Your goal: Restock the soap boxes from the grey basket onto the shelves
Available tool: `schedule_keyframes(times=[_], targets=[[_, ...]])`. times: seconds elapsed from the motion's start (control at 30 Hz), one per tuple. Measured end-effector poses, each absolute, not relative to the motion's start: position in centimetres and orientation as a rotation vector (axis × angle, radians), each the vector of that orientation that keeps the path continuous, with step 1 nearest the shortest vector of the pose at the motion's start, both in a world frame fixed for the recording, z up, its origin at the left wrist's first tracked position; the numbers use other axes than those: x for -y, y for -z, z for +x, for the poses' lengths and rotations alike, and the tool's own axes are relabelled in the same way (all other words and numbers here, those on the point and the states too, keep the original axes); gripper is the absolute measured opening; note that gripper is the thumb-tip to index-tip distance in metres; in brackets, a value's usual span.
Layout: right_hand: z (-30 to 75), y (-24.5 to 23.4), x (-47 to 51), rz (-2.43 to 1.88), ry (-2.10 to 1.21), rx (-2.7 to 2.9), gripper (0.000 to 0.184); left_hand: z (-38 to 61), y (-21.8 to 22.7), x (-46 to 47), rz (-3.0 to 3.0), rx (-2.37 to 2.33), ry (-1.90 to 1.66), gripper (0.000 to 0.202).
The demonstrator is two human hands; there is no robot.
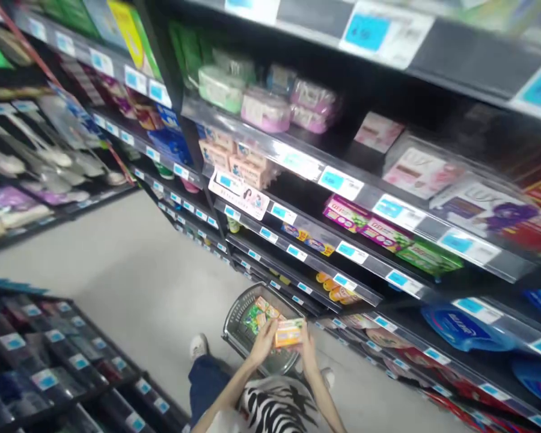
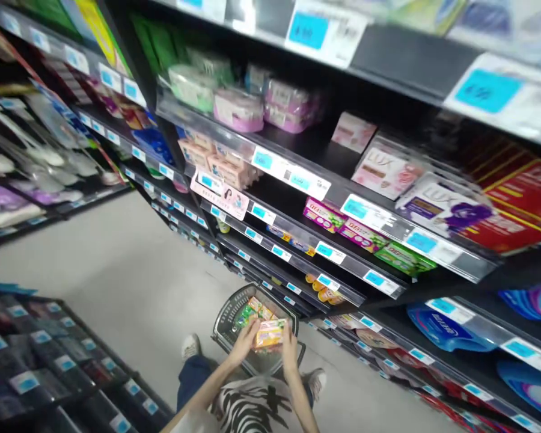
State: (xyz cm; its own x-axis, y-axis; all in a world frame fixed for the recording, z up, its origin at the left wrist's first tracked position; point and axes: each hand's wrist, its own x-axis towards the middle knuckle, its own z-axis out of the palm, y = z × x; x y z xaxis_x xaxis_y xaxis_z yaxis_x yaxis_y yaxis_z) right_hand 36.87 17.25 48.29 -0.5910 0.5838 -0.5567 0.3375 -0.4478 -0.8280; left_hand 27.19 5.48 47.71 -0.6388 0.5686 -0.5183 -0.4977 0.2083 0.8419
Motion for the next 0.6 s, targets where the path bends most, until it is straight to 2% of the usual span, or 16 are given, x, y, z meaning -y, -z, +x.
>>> schedule_keyframes(times=[0.07, 0.23, 0.5, 0.53, 0.6], targets=[[37.3, -49.4, -17.1, -1.313, -2.193, 1.289, 0.078, 26.9, -49.4, -6.0, 0.185, -1.639, -1.626, 0.082], [37.0, -53.8, -15.4, -1.178, -2.197, 0.967, 0.068, 26.1, -53.5, -5.8, 0.453, -1.708, -1.740, 0.063], [37.1, -57.2, -13.4, -1.166, -2.138, 0.933, 0.067, 25.3, -57.8, -2.8, 0.752, -1.991, -1.744, 0.035], [37.2, -57.3, -13.2, -1.175, -2.126, 0.962, 0.068, 25.3, -58.6, -2.2, 0.889, -2.052, -1.713, 0.036], [37.2, -57.5, -12.9, -1.187, -2.099, 1.046, 0.070, 25.5, -60.0, -1.3, 1.236, -2.130, -1.559, 0.052]])
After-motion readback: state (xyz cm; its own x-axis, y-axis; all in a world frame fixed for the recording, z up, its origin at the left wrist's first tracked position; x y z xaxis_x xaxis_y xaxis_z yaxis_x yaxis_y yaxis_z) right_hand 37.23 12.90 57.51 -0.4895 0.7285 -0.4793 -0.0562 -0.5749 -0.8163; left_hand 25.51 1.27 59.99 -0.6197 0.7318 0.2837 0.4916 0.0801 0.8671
